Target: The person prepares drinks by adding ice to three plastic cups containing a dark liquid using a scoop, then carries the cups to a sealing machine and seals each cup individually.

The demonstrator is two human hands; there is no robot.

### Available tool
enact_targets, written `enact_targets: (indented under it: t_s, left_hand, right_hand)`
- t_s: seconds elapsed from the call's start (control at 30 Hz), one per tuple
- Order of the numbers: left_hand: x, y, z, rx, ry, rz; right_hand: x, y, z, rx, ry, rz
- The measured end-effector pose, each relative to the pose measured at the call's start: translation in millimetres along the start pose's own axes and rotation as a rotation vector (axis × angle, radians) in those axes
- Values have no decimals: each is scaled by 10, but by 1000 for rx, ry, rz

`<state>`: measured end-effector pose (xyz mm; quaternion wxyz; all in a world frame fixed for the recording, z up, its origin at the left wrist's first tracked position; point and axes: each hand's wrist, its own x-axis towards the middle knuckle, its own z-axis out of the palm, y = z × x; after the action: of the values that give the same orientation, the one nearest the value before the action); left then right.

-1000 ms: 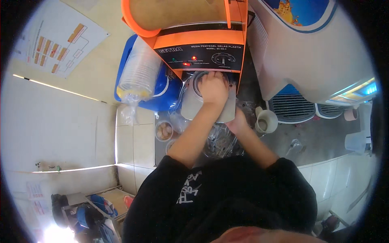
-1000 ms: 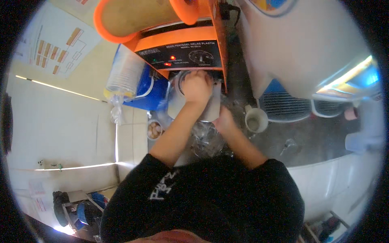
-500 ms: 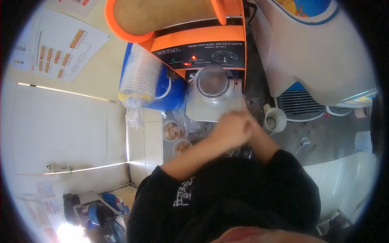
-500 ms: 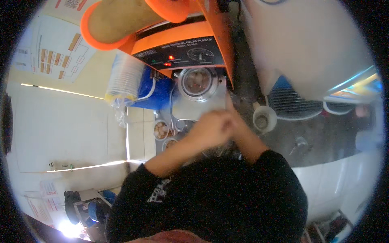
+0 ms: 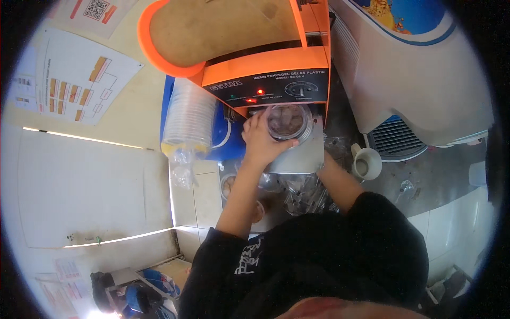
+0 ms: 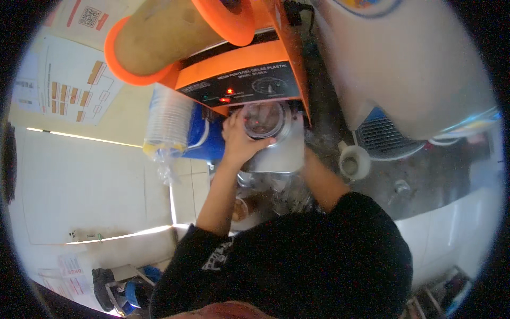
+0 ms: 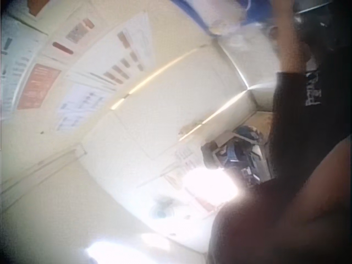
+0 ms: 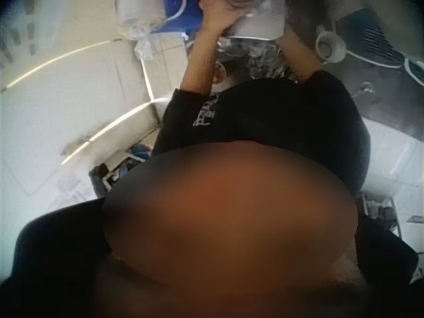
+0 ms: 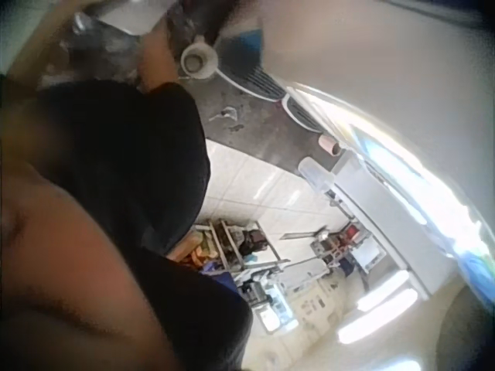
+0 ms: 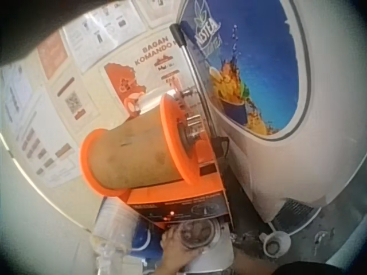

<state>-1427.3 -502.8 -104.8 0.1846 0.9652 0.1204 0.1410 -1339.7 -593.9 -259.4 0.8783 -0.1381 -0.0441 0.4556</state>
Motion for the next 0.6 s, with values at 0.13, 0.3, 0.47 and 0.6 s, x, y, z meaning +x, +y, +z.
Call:
enact_targets:
  t_s: [0.13, 0.3, 0.47, 0.6]
  left_hand:
    - [23, 40, 124, -190, -2, -89]
    - [-84, 27, 250, -186, 137, -76]
    - [-98, 7, 239, -201, 103, -123]
    - [-164, -9, 252, -175, 155, -78]
  right_hand:
    - [-35, -9, -31, -40, 25, -3]
    - [-124, 17, -57, -67, 51, -5]
    - [-176, 58, -92, -72, 62, -1]
    - [-206, 80, -94, -99, 66, 4]
